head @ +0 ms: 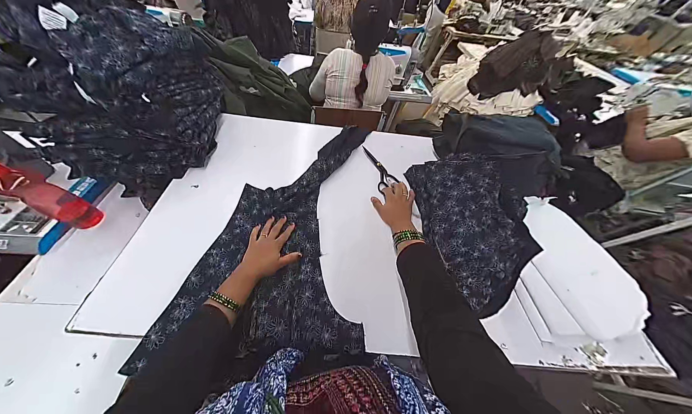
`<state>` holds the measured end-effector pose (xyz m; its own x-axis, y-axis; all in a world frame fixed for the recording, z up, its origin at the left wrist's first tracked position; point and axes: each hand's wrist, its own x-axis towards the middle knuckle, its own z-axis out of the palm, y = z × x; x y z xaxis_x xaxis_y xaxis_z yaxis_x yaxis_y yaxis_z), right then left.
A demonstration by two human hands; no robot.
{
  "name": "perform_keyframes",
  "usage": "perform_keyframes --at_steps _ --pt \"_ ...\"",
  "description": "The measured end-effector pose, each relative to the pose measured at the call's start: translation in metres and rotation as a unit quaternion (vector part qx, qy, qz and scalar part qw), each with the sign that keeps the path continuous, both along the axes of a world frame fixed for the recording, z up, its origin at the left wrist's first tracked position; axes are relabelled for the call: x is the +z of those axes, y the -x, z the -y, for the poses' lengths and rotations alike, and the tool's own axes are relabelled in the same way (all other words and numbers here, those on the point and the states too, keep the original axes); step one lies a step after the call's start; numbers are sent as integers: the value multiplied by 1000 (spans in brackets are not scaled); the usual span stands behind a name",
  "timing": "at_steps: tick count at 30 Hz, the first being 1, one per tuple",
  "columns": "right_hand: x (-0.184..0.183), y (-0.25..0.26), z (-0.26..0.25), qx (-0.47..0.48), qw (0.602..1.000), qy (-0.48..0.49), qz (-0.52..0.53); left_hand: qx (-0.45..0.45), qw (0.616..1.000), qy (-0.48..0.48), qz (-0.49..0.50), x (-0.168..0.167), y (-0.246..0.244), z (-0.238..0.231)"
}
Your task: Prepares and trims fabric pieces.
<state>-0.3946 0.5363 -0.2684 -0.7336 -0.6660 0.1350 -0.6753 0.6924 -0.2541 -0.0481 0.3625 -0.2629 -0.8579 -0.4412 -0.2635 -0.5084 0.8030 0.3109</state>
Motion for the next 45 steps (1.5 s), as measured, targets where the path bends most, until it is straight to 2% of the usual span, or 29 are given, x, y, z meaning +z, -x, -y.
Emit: perform_keyframes --at_steps 7,12,18,21,25,28,30,32,34,41,43,45 --pt "-6 -71 -23 65 997 43 -26 -8 1000 22 -6 -1 3 13" --pt "-12 -120 -54 84 989 125 6 -17 1000 24 -5 -3 3 7" --pt "-12 -156 -101 2 982 185 26 -40 999 18 -3 -3 -26 -59" --pt "-18 -167 -126 -28 978 208 -15 -73 997 6 -19 -9 -55 -100" --pt "-21 -185 -149 -49 973 220 -44 -114 989 -72 53 16 -63 -110" --pt "-4 -198 -154 -104 978 180 11 -169 980 -99 29 35 -38 -102" --pt "19 -203 -151 -157 978 99 93 -209 973 -101 13 37 -16 -98" --pt "38 -202 -149 -191 967 -6 171 -225 970 -97 6 22 0 -93" --pt "45 -200 -151 -193 957 -65 207 -230 970 -74 -12 3 5 -88" --pt "31 -204 -161 -179 967 -3 180 -228 971 -77 -11 1 1 -81" --pt "22 -210 -163 -170 973 39 151 -226 969 -103 -1 6 5 -78" --pt "10 -217 -167 -152 981 69 98 -207 963 -167 -47 19 5 -74"
